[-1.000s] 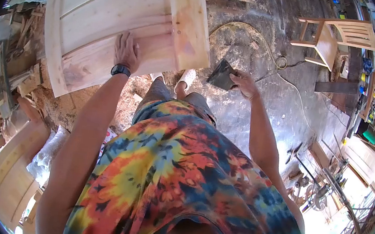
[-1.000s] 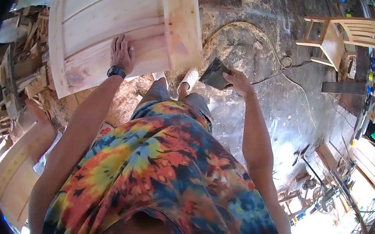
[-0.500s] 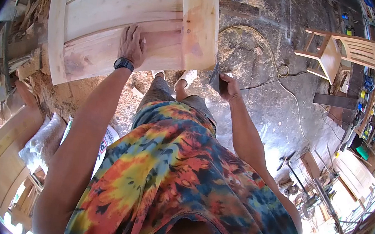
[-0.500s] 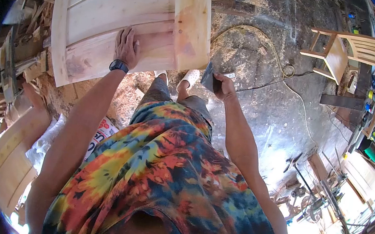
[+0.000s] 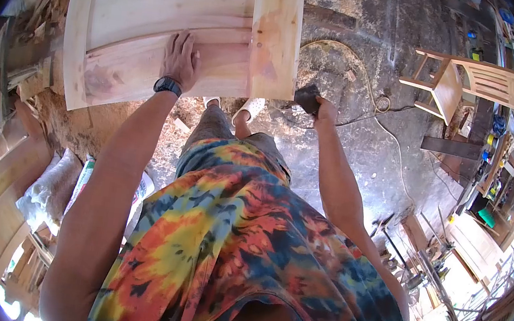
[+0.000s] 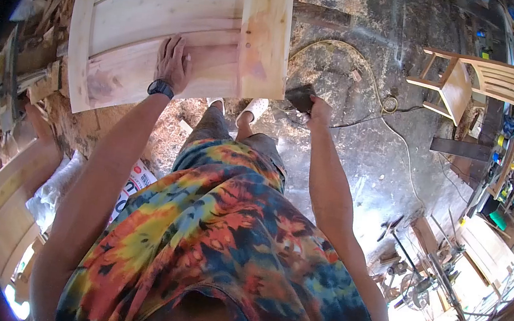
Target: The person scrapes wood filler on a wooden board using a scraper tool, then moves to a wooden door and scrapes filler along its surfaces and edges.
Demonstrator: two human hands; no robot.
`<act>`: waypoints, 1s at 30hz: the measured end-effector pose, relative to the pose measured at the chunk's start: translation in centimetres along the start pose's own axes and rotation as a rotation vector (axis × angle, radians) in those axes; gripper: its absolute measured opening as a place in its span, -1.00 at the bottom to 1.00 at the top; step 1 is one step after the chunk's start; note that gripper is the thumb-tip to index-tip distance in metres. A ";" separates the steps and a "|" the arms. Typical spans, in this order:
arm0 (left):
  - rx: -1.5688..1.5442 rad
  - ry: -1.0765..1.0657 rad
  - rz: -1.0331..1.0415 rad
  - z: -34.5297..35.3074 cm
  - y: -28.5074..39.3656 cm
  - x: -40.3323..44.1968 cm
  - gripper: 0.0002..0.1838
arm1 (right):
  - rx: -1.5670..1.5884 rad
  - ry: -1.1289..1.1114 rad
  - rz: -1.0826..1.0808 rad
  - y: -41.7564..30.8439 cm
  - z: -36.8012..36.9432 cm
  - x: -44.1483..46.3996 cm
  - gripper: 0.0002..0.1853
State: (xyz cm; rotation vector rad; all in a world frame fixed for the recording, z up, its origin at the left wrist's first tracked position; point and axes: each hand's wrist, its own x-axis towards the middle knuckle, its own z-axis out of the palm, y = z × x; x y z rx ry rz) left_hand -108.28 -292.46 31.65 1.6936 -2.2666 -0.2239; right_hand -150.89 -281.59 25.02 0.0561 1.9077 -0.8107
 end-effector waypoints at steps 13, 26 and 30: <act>0.001 -0.004 0.000 0.0 0.0 -0.2 -0.46 | -0.270 -0.070 -0.811 -0.6 -0.7 -11.3 -0.79; 0.022 -0.018 -0.008 0.0 0.0 -0.1 -0.46 | -0.265 -0.260 -0.612 3.5 0.6 -14.0 -0.76; 0.001 0.011 0.009 0.1 -0.2 0.0 -0.44 | -0.232 -0.293 -0.545 4.2 0.8 -13.6 -0.77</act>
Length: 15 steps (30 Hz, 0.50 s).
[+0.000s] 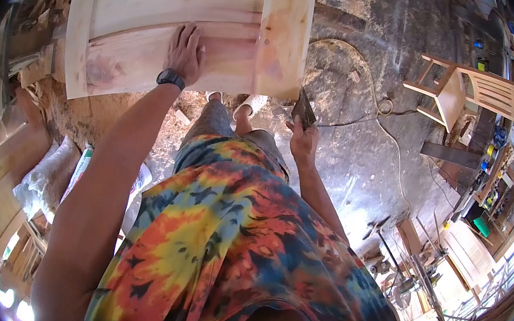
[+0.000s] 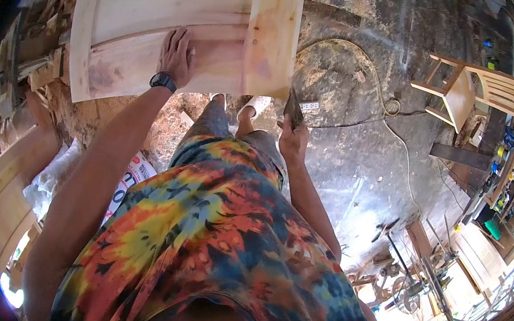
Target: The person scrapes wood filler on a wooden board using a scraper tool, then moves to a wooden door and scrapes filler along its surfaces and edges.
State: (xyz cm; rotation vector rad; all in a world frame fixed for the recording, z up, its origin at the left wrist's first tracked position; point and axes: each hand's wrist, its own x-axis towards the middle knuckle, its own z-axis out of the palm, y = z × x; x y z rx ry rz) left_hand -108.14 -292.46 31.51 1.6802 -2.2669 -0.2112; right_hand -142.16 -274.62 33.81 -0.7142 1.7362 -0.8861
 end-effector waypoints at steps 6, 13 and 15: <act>-0.009 0.006 0.024 0.0 0.0 0.0 -0.45 | 0.271 0.018 0.005 -1.7 4.4 -1.1 -0.73; -0.028 0.007 0.045 0.0 0.2 0.1 -0.43 | 0.843 0.244 0.599 -5.6 10.0 -3.2 -0.85; -0.033 0.001 0.056 0.1 0.2 0.1 -0.42 | 0.832 0.259 0.517 -5.5 11.9 -2.5 -0.81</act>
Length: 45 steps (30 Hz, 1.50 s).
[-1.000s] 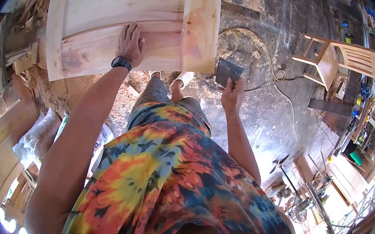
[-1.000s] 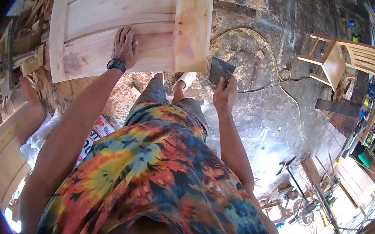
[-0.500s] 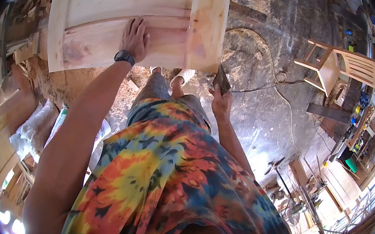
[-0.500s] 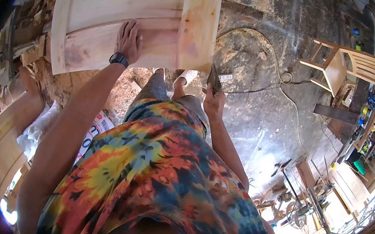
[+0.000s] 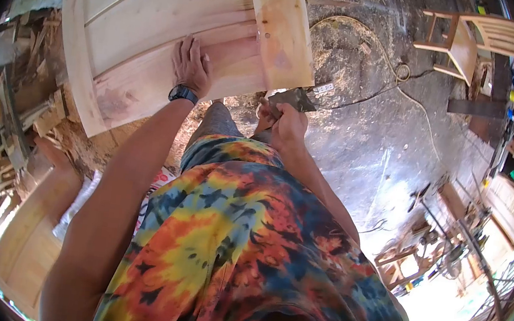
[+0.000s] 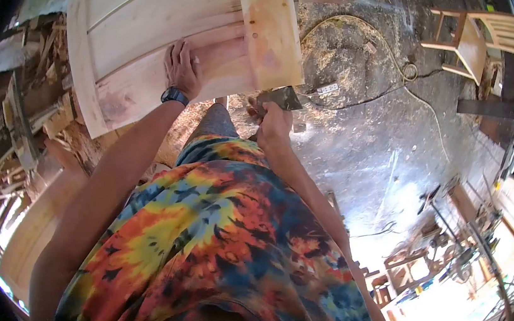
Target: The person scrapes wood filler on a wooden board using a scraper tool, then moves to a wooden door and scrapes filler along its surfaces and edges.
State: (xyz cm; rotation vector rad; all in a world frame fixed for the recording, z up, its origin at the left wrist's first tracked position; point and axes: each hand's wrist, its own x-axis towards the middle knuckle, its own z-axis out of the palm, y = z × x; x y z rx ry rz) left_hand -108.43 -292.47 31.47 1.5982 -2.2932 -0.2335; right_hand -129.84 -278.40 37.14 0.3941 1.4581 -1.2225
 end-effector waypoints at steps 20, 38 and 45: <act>-0.104 0.028 0.086 1.8 -1.8 -0.5 -0.28 | -0.616 0.422 -0.299 1.7 -5.5 0.7 -0.78; -0.087 0.037 0.112 1.2 -1.5 -0.4 -0.31 | -0.192 0.489 -0.495 0.4 -5.9 3.8 -0.73; -0.094 0.062 0.090 1.5 -1.3 -0.6 -0.30 | -0.239 0.466 -0.524 -0.6 -6.0 2.5 -0.72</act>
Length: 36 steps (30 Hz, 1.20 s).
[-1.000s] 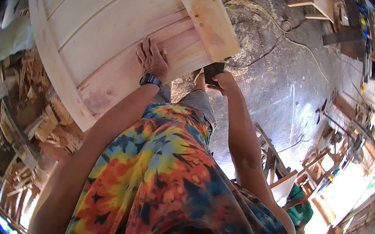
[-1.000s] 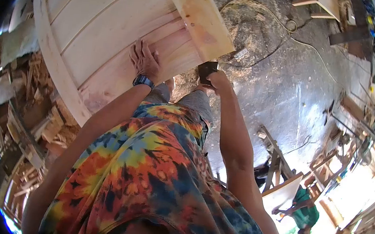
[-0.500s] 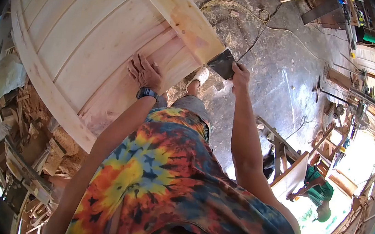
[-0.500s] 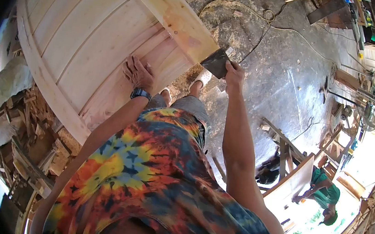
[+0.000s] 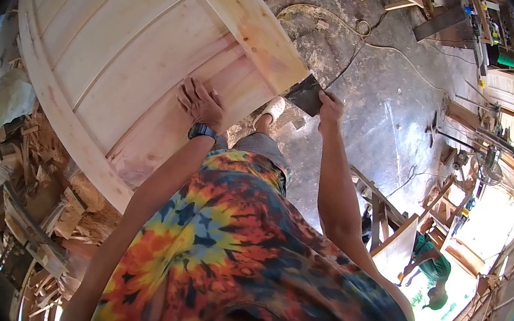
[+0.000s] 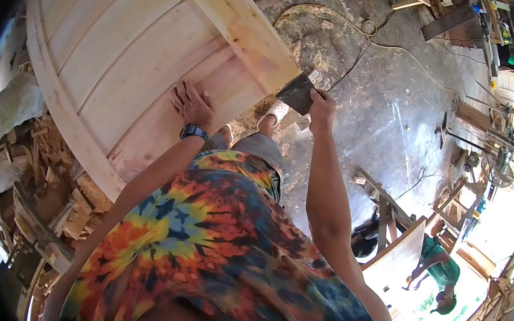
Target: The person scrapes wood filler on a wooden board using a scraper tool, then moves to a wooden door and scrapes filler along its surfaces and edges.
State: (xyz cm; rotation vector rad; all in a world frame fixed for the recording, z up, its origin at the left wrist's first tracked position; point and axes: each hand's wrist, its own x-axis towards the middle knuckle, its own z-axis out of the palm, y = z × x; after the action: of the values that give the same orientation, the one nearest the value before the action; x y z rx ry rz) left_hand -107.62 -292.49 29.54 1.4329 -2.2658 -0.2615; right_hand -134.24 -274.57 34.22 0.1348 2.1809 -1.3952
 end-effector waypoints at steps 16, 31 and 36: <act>0.017 -0.036 -0.005 -0.7 0.2 0.0 -0.29 | -0.439 0.009 -0.056 -5.8 4.5 1.3 -0.71; 0.112 -0.035 0.039 -0.4 0.6 0.5 -0.29 | -0.316 -0.200 -0.160 -2.2 0.2 4.5 -0.68; 0.132 -0.032 0.039 -0.6 0.5 0.4 -0.31 | -0.330 -0.189 -0.173 -3.3 1.9 4.7 -0.66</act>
State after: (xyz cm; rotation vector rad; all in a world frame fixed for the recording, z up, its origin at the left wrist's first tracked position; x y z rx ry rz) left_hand -107.87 -292.62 30.41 1.4570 -2.3731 -0.1246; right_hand -138.68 -278.66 33.95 -0.3011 2.2667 -1.0650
